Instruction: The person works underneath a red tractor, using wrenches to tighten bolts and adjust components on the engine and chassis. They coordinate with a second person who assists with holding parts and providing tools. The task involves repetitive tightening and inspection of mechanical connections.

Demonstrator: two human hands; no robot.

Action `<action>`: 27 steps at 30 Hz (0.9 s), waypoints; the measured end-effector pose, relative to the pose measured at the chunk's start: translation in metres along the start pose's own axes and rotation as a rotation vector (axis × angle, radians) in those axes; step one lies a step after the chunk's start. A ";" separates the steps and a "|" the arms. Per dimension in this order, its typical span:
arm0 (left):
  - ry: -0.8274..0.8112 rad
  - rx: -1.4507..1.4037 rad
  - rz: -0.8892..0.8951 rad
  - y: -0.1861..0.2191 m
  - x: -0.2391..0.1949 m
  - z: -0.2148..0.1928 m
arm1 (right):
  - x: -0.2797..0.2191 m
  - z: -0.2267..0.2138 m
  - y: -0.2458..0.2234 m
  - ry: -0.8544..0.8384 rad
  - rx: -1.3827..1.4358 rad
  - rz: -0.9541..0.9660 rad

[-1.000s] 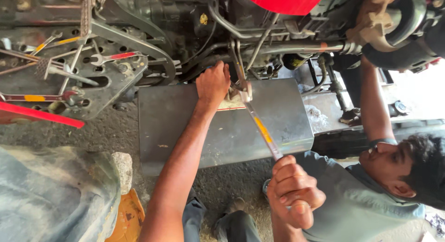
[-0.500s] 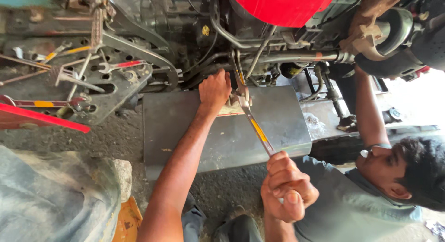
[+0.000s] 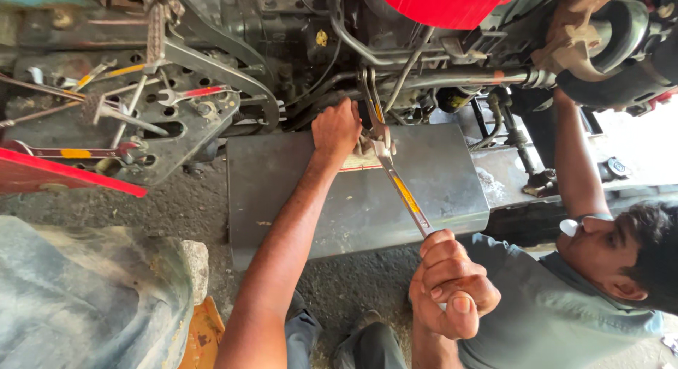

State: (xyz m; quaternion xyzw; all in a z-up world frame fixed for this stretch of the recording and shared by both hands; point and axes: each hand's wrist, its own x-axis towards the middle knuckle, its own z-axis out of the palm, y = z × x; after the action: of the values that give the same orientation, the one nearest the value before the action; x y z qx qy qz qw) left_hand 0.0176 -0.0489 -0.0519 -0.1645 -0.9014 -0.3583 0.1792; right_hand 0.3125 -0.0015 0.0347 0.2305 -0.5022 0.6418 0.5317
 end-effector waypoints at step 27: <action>0.073 0.129 0.008 -0.021 0.003 0.032 | -0.050 -0.028 0.005 -0.002 0.032 -0.046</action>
State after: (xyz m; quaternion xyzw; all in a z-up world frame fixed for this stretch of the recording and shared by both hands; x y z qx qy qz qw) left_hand -0.0003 -0.0401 -0.0850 -0.1432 -0.9148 -0.3045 0.2236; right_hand 0.3312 0.0015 -0.0196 0.2513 -0.4869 0.6371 0.5421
